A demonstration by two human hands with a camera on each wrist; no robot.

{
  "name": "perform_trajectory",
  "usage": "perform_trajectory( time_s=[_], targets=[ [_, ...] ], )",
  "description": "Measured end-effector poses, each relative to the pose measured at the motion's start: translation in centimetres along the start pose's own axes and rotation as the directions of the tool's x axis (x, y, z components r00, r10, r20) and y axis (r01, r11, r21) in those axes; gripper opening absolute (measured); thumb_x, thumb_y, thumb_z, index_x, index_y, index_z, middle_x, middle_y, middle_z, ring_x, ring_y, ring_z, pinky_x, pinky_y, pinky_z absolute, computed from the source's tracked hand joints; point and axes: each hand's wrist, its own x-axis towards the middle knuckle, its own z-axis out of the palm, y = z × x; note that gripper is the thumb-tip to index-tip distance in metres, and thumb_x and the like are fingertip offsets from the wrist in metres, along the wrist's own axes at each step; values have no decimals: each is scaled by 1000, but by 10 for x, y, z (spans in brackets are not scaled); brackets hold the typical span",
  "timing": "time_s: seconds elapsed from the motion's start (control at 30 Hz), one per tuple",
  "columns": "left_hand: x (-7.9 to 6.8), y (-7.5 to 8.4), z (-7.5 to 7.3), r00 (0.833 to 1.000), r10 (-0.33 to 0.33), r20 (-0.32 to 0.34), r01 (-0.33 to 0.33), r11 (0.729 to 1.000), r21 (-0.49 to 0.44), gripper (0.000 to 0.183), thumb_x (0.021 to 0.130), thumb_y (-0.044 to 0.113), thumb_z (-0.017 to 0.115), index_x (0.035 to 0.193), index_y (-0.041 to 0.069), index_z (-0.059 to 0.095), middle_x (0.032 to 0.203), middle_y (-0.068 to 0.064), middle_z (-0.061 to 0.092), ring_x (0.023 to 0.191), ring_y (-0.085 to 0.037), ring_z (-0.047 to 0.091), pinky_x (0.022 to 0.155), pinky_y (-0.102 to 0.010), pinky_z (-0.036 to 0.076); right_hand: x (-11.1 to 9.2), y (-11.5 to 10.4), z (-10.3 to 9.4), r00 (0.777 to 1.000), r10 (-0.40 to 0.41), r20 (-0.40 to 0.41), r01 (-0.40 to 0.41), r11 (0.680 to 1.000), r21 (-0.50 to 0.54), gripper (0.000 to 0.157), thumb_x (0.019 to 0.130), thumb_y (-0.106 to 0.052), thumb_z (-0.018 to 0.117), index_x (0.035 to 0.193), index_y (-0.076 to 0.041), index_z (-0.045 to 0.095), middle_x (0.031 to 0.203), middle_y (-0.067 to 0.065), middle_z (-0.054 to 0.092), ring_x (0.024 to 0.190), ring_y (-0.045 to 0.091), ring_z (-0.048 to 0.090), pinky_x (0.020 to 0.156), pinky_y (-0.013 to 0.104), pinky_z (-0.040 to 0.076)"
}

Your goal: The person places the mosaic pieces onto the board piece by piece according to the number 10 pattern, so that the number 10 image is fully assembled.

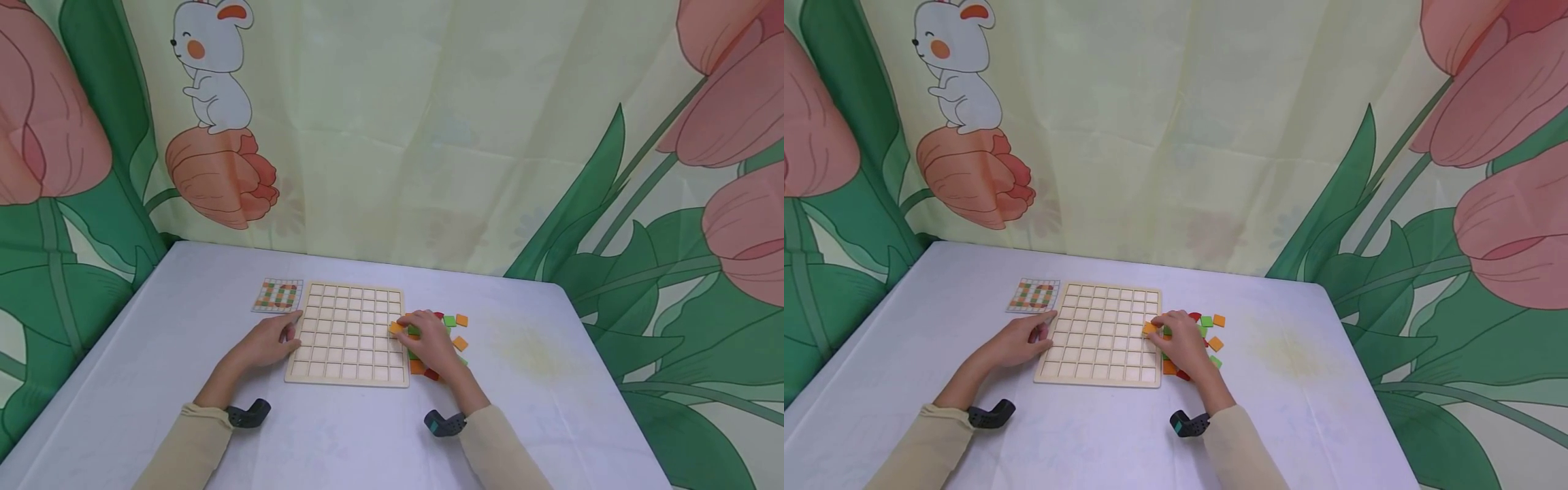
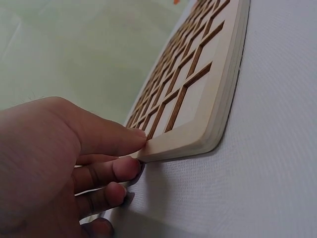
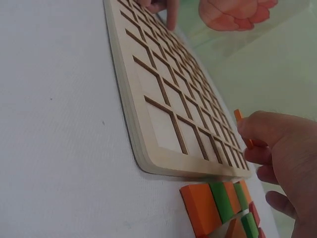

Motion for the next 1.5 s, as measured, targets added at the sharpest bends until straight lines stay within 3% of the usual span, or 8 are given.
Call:
perform_trajectory(
  time_s=[0.4,0.57,1.07,1.5],
  targets=[
    [0,2,1,1000,-20,7,20,1000,2,63,87,10,64,142,-7,39,80,-2,51,68,-13,43,57,-24,33,11,-12,4,999,26,18,-27,998,49,31,86,-32,71,114,-19,71,113,-2,68,108,17,55,92,36,50],
    [0,2,0,1000,-30,9,30,1000,-2,63,87,10,64,143,-7,39,80,-2,51,69,-13,43,58,-24,33,16,-19,7,999,23,29,-26,995,98,27,86,-30,71,110,-17,72,107,-3,68,104,16,54,90,36,49],
    [1,-1,0,1000,-14,-3,14,1000,-11,63,86,11,64,141,-9,40,80,-1,51,67,-12,43,57,-23,33,29,-37,18,997,20,68,-29,990,135,26,87,-28,68,110,-16,70,110,-2,66,105,15,54,88,33,52],
    [3,-3,2,999,-28,25,29,999,-26,65,87,12,64,143,-8,38,81,-2,51,68,-13,43,56,-23,33,35,-45,24,996,31,83,-42,990,136,24,88,-30,67,109,-17,69,108,-3,65,103,13,54,87,30,50]
  ],
)
